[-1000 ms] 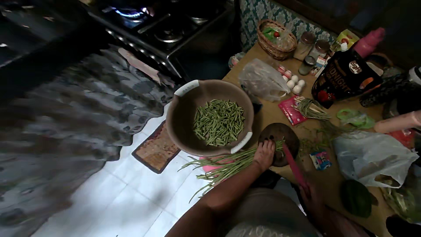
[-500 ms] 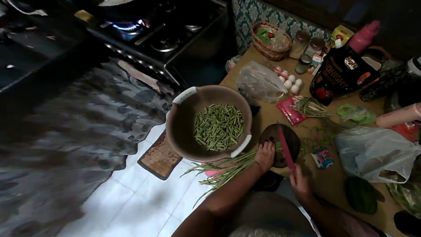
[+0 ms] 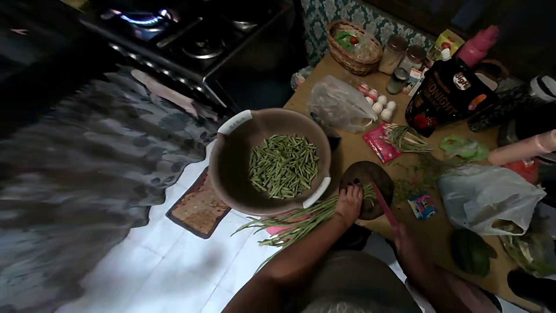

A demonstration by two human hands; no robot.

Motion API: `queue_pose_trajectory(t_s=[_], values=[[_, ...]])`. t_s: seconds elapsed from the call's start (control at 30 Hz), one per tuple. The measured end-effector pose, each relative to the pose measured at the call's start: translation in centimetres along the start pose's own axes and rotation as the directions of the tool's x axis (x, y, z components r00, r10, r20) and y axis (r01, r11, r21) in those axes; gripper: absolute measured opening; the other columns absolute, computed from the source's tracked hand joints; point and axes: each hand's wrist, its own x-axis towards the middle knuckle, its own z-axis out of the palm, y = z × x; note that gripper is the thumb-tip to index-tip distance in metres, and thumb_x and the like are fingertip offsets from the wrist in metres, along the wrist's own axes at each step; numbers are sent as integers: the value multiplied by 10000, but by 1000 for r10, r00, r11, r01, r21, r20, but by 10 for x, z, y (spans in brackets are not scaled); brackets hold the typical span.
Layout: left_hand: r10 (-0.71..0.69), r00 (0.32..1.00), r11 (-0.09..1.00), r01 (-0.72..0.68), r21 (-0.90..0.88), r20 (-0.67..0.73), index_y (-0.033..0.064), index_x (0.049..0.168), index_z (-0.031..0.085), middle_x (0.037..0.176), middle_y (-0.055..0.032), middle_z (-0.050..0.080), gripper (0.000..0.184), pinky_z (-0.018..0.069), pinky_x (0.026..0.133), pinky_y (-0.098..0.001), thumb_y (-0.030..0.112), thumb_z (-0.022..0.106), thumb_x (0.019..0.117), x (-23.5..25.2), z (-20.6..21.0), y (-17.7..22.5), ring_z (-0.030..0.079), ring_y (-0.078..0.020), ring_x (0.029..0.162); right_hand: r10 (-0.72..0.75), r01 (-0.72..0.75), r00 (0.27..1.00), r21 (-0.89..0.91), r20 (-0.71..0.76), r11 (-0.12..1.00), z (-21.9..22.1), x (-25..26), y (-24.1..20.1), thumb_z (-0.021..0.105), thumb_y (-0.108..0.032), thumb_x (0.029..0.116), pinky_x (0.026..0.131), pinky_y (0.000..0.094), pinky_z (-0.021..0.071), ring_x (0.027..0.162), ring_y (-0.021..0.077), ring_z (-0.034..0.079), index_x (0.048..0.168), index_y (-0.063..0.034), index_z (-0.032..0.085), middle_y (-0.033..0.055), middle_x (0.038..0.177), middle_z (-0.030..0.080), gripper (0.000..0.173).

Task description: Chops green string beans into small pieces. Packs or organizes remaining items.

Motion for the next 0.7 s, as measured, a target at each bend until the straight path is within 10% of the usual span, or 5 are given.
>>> queue_pose_trajectory(t_s=[0.7], values=[[4, 1000, 1000, -3, -31, 26, -70, 1559, 264, 1610, -275, 302, 573, 375, 1117, -590, -63, 438, 1013, 1, -6, 1, 345, -444, 1471, 13, -9, 993, -37, 113, 999, -21, -2, -24, 427, -129, 1085, 995, 527, 526, 1144, 397, 664, 1554, 0, 328, 267, 1276, 633, 497]])
